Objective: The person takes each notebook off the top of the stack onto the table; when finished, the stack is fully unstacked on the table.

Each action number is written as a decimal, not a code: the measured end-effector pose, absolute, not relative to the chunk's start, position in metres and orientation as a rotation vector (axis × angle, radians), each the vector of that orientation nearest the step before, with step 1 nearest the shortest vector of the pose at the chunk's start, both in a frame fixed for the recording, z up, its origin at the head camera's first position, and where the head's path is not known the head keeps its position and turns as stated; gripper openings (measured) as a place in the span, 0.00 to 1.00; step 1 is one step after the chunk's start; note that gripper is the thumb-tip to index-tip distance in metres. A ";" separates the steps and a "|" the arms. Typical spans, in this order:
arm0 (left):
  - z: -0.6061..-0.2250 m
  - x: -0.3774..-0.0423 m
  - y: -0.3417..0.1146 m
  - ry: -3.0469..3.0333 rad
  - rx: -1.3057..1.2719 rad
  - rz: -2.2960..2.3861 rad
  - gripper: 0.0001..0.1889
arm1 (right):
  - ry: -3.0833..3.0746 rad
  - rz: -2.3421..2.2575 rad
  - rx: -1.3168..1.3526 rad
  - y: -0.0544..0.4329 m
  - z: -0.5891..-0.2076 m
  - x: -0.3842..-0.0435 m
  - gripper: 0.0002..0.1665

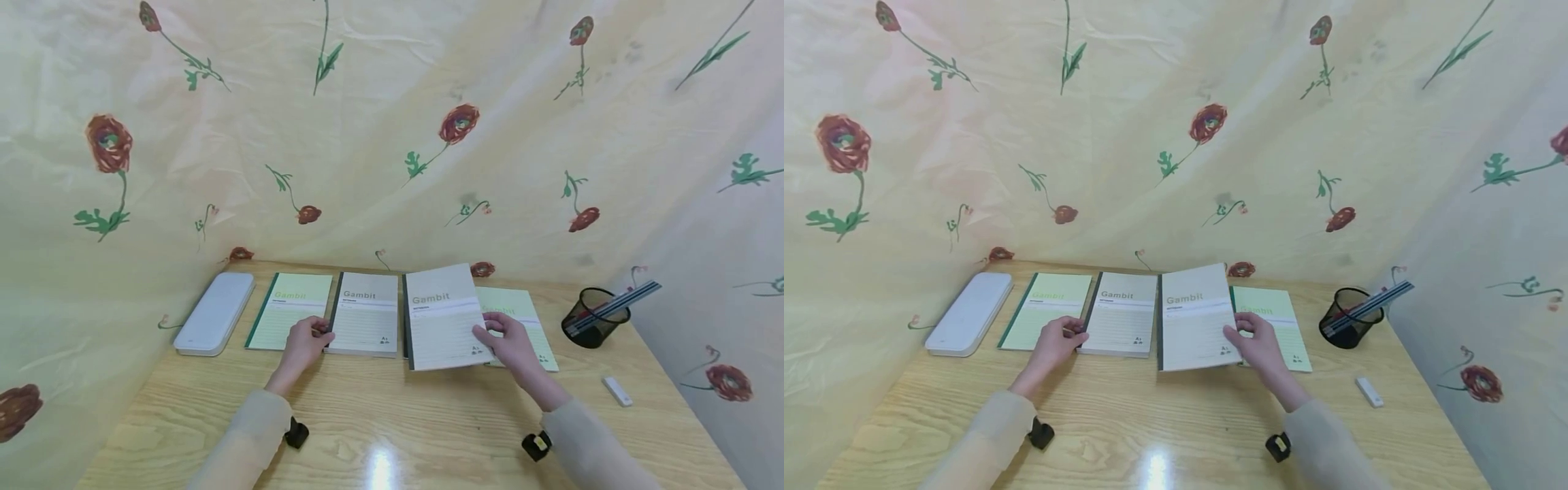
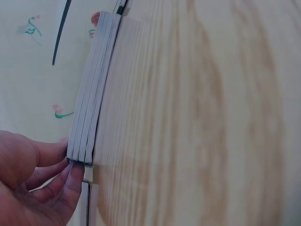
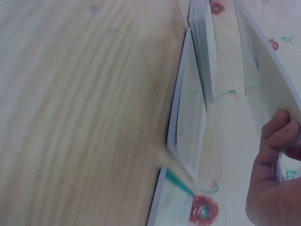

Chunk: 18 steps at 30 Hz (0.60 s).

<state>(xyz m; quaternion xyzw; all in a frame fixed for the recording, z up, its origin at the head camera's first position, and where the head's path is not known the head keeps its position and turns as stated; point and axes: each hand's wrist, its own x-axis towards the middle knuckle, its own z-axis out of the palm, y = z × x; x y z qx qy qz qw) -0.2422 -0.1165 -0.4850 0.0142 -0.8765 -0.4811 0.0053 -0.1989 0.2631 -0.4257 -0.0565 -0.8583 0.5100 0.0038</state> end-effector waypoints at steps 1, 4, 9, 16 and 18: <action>-0.485 -0.242 -0.116 -2.745 0.044 -1.505 0.14 | -2.686 1.609 -0.182 0.268 -0.426 -0.196 0.30; -0.485 -0.242 -0.116 -2.743 0.049 -1.503 0.13 | -2.698 1.580 -0.208 0.280 -0.425 -0.186 0.31; -0.485 -0.242 -0.115 -2.744 0.049 -1.497 0.13 | -2.757 1.563 -0.265 0.300 -0.427 -0.167 0.33; -0.485 -0.242 -0.117 -2.753 0.046 -1.482 0.13 | -2.799 1.574 -0.349 0.330 -0.431 -0.145 0.38; -0.486 -0.242 -0.117 -2.753 0.052 -1.483 0.13 | -2.791 1.580 -0.363 0.338 -0.433 -0.140 0.37</action>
